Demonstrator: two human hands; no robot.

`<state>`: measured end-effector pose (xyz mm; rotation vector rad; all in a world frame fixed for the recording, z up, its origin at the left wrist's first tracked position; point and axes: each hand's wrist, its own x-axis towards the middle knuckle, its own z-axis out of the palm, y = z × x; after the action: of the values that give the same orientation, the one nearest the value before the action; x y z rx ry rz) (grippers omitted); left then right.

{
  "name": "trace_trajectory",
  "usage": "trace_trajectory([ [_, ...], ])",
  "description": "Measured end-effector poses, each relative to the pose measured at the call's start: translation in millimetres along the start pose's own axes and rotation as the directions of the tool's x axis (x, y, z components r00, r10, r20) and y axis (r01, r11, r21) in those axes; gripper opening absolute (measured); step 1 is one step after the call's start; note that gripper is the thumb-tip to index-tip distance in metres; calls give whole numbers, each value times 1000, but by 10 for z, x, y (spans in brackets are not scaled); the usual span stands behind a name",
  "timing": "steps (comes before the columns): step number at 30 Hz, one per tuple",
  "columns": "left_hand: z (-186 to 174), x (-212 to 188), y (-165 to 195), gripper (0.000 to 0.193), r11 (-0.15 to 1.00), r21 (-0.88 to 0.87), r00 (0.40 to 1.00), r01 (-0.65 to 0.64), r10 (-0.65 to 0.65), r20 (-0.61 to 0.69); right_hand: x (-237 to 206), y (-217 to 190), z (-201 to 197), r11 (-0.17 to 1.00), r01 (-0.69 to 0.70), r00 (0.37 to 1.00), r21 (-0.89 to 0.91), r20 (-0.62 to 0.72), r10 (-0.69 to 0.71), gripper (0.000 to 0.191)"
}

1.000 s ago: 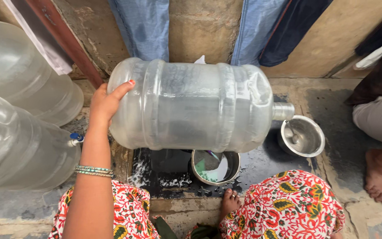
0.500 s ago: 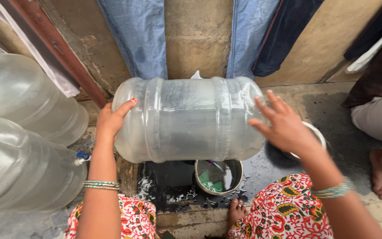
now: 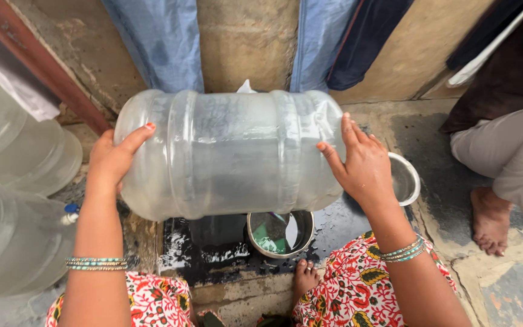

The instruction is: The person pours water from a large plastic water dispenser into a metal bowl on the floor. They repeatedly lift, tilt, and rotate the dispenser to empty its contents, then briefly refill it from a nearby bucket before continuing to pour.

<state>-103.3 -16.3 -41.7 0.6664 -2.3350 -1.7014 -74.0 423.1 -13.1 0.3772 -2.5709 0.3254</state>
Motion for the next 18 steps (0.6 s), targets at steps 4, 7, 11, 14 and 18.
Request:
trace_trajectory([
  [4, -14, -28, 7, 77, 999, 41, 999, -34, 35, -19, -38, -17, 38, 999, 9, 1000, -54, -8, -10, 62],
  [7, -13, -34, 26, 79, 1000, 10, 1000, -23, 24, -14, -66, -66, 89, 1000, 14, 1000, -19, -21, -14, 58],
  [11, -4, -57, 61, 80, 1000, 9, 999, -12, 12, -30, -104, -215, 202, 994, 48, 998, -99, -33, -52, 71],
  [14, -8, -83, 84, 80, 999, 40, 999, -12, 14, -48, -108, -360, 249, 991, 55, 999, -120, 5, -54, 82],
  [18, -10, -99, 100, 79, 1000, 27, 999, -14, 15, -39, -58, -674, 326, 989, 150, 989, 7, -20, -150, 94],
])
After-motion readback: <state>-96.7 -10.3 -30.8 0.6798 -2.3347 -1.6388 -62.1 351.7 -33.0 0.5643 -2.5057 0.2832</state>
